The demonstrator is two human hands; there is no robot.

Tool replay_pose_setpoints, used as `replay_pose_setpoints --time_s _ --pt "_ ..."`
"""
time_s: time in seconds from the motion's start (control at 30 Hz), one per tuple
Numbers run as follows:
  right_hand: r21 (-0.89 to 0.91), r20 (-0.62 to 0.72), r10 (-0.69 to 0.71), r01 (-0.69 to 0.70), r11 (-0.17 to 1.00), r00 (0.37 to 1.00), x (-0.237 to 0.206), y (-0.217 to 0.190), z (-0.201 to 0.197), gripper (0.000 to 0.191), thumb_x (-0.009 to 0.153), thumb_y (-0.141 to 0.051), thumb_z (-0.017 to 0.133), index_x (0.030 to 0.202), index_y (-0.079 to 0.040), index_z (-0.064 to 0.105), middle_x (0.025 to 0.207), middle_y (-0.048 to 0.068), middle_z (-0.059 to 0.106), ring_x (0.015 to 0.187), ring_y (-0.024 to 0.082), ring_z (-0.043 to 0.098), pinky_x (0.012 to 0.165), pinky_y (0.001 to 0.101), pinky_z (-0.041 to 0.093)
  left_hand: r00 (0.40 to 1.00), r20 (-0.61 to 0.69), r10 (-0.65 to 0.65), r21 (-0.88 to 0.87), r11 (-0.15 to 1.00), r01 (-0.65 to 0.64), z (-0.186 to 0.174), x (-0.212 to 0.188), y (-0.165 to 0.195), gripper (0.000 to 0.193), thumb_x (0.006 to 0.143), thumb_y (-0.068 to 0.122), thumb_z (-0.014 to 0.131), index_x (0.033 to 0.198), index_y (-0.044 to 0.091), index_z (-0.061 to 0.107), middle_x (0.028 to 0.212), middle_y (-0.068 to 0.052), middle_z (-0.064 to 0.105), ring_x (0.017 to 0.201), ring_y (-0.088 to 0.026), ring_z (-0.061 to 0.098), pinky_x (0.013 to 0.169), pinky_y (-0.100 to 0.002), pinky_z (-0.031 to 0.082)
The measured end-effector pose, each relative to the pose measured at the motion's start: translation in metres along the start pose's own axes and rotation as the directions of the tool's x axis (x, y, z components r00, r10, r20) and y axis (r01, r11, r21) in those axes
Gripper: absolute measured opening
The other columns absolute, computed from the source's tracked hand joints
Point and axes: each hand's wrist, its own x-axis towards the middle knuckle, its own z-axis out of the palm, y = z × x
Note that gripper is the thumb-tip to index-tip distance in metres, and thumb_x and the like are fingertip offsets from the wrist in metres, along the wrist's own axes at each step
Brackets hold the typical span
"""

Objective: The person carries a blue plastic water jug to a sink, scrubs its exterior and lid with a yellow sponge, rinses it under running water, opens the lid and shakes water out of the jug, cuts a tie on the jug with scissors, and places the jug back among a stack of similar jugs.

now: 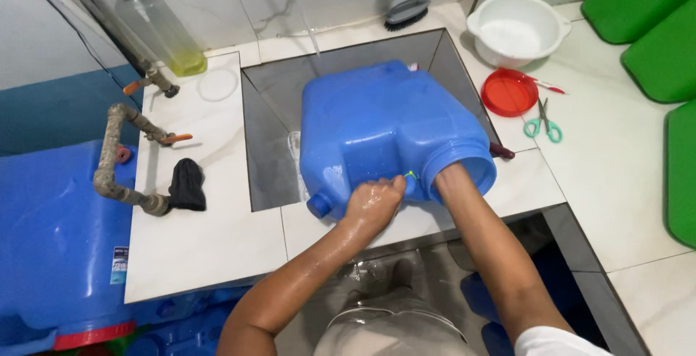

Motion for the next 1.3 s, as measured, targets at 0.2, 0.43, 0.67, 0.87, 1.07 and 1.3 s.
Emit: replay_pose_setpoints --time_s 0.2,0.43,0.67,0.87,1.07,1.3 --pt "0.07 -0.053 -0.025 0.029 0.997 0.998 -0.035 -0.006 -0.008 0.032 0.105 -0.023 0.056 0.123 0.002 0.063 0.121 0.018 0.066 0.104 0.028 0.065 0.09 0.0431 0.054 0.987 -0.159 0.028 0.013 1.0 -0.026 0.014 -0.005 0.004 0.005 0.086 0.011 0.061 0.087 0.008 0.058 0.069 -0.013 0.067 0.057 -0.03 0.07 0.048 -0.043 0.055" --pt "0.04 0.064 0.076 -0.079 0.996 0.995 -0.029 0.032 0.005 0.035 0.105 -0.026 0.055 0.126 0.001 0.062 0.125 0.017 0.065 0.109 0.028 0.063 0.093 0.0423 0.053 0.978 -0.194 0.077 -0.014 0.997 -0.081 0.024 -0.022 0.032 0.007 0.086 0.013 0.06 0.085 0.008 0.055 0.067 -0.012 0.064 0.059 -0.029 0.068 0.052 -0.043 0.054" --pt "0.047 0.134 0.107 -0.114 0.992 0.985 -0.033 0.024 0.015 0.038 0.104 -0.028 0.055 0.129 0.001 0.06 0.128 0.015 0.063 0.113 0.027 0.061 0.097 0.0415 0.051 0.965 -0.239 0.109 0.141 0.987 -0.077 0.014 -0.03 0.027 0.011 0.09 0.015 0.062 0.082 0.01 0.056 0.063 -0.011 0.062 0.055 -0.028 0.067 0.047 -0.042 0.053" --pt "0.05 0.17 0.115 -0.125 0.991 0.979 -0.036 0.03 0.028 0.041 0.104 -0.03 0.055 0.131 0.0 0.059 0.131 0.014 0.062 0.117 0.027 0.06 0.1 0.0408 0.049 0.968 -0.238 0.075 0.079 0.995 -0.057 0.014 -0.037 0.029 0.005 0.086 0.014 0.06 0.084 0.011 0.056 0.064 -0.011 0.062 0.056 -0.029 0.067 0.049 -0.042 0.053" --pt "0.047 0.159 0.135 -0.145 0.988 0.978 -0.053 0.034 0.022 0.043 0.104 -0.032 0.054 0.134 -0.001 0.057 0.134 0.013 0.061 0.121 0.026 0.058 0.103 0.0401 0.048 0.982 -0.164 0.092 0.129 0.989 -0.071 0.011 -0.046 0.037 0.004 0.084 0.014 0.059 0.085 0.011 0.056 0.063 -0.009 0.061 0.055 -0.027 0.066 0.049 -0.04 0.052" --pt "0.07 0.127 0.084 -0.094 0.993 0.988 -0.06 0.027 0.021 0.047 0.103 -0.034 0.054 0.137 -0.002 0.056 0.137 0.012 0.06 0.125 0.026 0.056 0.106 0.0393 0.046 0.973 -0.213 0.088 0.162 0.985 -0.053 0.007 -0.04 0.02 0.006 0.084 0.017 0.061 0.082 0.014 0.057 0.064 -0.007 0.062 0.057 -0.026 0.067 0.05 -0.04 0.052"
